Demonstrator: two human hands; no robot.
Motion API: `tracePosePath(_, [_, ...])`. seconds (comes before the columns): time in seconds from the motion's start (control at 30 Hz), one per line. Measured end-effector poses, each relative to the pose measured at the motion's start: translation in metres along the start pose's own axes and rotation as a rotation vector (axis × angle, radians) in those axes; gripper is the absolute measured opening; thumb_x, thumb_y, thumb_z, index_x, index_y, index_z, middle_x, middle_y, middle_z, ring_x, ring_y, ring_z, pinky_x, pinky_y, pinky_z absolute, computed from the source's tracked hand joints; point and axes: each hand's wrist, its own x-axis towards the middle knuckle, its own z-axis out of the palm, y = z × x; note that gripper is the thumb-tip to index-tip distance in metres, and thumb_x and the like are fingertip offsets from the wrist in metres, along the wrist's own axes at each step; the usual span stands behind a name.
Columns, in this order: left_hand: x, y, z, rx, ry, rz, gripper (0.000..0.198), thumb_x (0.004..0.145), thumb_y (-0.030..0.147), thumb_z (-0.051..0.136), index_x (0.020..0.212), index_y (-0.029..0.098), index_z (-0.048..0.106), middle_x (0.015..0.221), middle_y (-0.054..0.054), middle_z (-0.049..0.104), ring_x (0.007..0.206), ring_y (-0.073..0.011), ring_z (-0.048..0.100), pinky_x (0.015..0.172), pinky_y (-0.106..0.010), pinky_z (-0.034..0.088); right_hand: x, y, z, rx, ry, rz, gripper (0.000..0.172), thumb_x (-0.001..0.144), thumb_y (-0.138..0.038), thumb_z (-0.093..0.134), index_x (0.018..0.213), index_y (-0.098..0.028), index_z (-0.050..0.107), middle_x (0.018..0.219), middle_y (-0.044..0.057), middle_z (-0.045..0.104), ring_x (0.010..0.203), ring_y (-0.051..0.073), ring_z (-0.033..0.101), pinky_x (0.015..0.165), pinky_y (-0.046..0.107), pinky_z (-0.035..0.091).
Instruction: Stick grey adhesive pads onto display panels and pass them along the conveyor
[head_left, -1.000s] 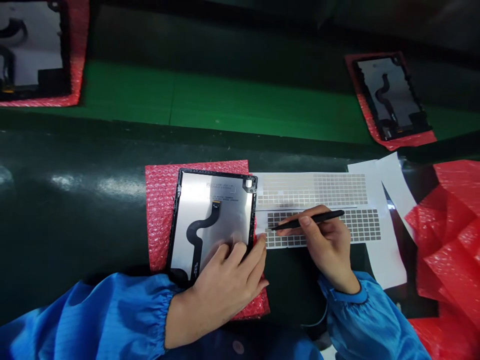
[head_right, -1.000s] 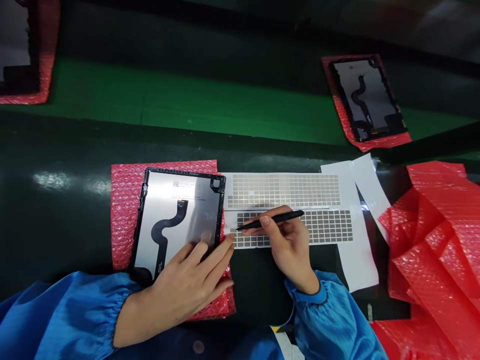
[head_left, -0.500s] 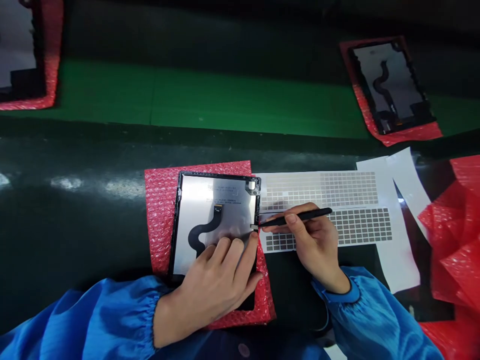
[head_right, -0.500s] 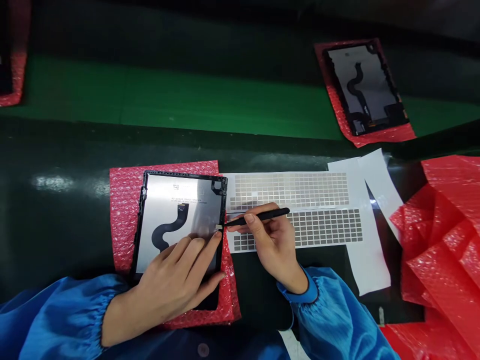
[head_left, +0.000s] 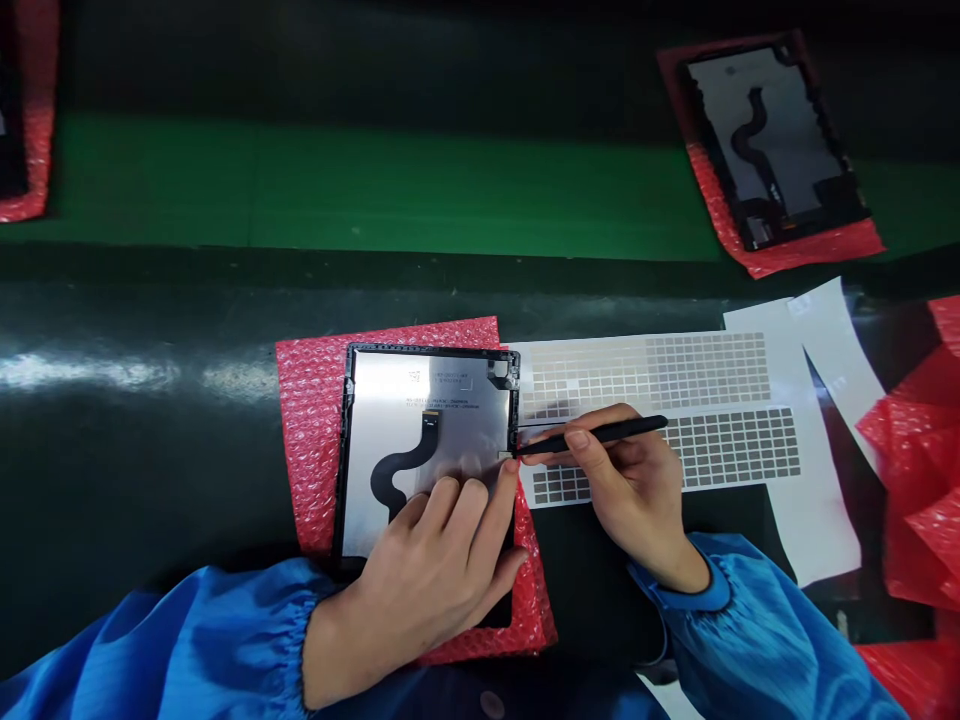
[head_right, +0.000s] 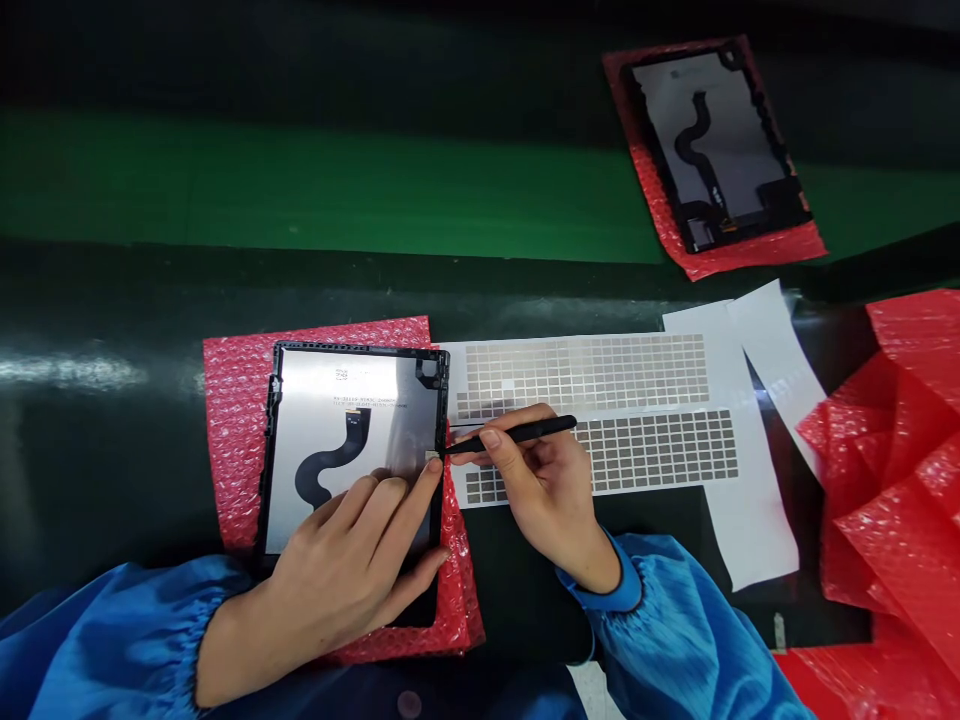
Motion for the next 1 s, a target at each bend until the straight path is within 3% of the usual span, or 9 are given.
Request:
tracePosePath(0.23, [0.003,-0.001,-0.002,-0.025,-0.023,-0.016,0.061,0.100,0.037,0.054,0.147,-0.001,0.052,0.102,-0.011,0.065,0.091,-0.0262,0.065,0.062,-0.034,0.051,0.000,0.000,0.001,-0.010,0.011,0.015,0.001,0.099,-0.022,0.071,0.100,-0.022,0.071,0.092,0.003,0.083,0.079,0.022,0.084,0.070,0.030,0.072])
tracePosePath(0.4, [0.004,-0.001,-0.003,-0.047,-0.021,-0.033,0.061,0.098,0.037,0.056,0.146,-0.001,0.052,0.105,-0.013,0.066,0.092,-0.0267,0.066,0.062,-0.034,0.054,0.000,-0.006,0.000,0.032,0.061,0.058,0.008,0.098,-0.028,0.074,0.095,-0.021,0.070,0.088,0.004,0.083,0.075,0.024,0.084,0.064,0.032,0.072])
tracePosePath(0.6, [0.010,-0.003,-0.008,-0.078,-0.003,-0.047,0.059,0.097,0.038,0.057,0.140,-0.004,0.057,0.106,-0.016,0.068,0.089,-0.0267,0.068,0.061,-0.035,0.057,0.007,-0.018,-0.011,-0.035,0.116,-0.004,0.008,0.098,-0.030,0.073,0.098,-0.022,0.070,0.089,0.004,0.083,0.073,0.024,0.084,0.063,0.033,0.072])
tracePosePath(0.77, [0.032,-0.008,-0.012,-0.037,0.055,0.012,0.054,0.099,0.044,0.057,0.135,0.004,0.063,0.126,-0.021,0.066,0.114,-0.0346,0.064,0.087,-0.044,0.056,0.029,-0.015,-0.019,-0.193,0.082,-0.070,0.012,0.097,-0.032,0.075,0.100,-0.022,0.069,0.096,0.005,0.083,0.078,0.023,0.083,0.069,0.033,0.072])
tracePosePath(0.87, [0.047,-0.012,-0.008,0.012,0.007,-0.015,0.060,0.098,0.049,0.058,0.144,0.010,0.059,0.151,-0.025,0.053,0.135,-0.0417,0.053,0.102,-0.052,0.049,0.037,-0.008,-0.020,-0.216,0.068,-0.075,0.013,0.097,-0.034,0.074,0.099,-0.023,0.068,0.093,0.005,0.083,0.080,0.023,0.083,0.068,0.033,0.072])
tracePosePath(1.0, [0.053,-0.017,-0.001,0.033,-0.025,-0.075,0.057,0.101,0.044,0.054,0.147,0.013,0.057,0.159,-0.025,0.046,0.142,-0.0421,0.048,0.107,-0.054,0.045,0.037,-0.003,-0.021,-0.237,0.082,-0.067,0.010,0.097,-0.030,0.074,0.099,-0.022,0.068,0.095,0.005,0.083,0.079,0.021,0.083,0.068,0.031,0.071])
